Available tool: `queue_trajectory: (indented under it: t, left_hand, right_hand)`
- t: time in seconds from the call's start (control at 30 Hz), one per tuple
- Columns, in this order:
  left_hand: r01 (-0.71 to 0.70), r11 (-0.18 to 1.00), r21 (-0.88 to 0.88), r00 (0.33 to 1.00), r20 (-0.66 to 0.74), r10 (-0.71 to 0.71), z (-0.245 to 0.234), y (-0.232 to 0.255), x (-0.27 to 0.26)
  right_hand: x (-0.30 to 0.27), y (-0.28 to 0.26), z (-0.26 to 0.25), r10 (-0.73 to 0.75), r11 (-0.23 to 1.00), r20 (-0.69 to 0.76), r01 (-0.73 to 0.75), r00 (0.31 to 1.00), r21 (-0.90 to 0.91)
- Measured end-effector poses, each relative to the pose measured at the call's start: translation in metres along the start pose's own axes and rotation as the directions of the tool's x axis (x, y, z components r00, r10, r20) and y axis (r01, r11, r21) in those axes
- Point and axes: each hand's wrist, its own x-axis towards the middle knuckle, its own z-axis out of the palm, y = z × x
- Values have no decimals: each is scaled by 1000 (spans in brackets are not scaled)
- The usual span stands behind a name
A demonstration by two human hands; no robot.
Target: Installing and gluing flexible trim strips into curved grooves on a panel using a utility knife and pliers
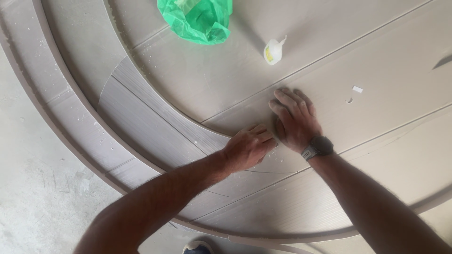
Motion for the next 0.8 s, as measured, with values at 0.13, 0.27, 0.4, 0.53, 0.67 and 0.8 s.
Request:
queue_trajectory:
  t: [0.13,0.27,0.4,0.53,0.67,0.8]
  left_hand:
    - [44,997,68,995,84,-50,-21,11,3]
    - [291,949,-123,957,43,-288,-72,15,-23]
    - [813,218,-539,284,40,-958,-106,-23,-100]
    - [765,-183,-617,-208,33,-978,-142,-17,-59]
    - [737,-115,-666,-100,61,-993,-140,-28,-49]
    - [746,-134,-652,-93,96,-991,-139,-30,-41]
  right_hand:
    - [-9,4,6,6,1000,-3,-6,1000,-9]
    - [-5,1,-3,19,1000,33,-19,999,9]
    - [-3,0,-3,4,1000,24,-4,1000,-15]
    - [-4,2,-2,-16,999,21,16,1000,-30]
    - [-4,2,-2,-19,1000,30,20,999,-16]
    - [-4,2,-3,-17,1000,35,17,999,-4]
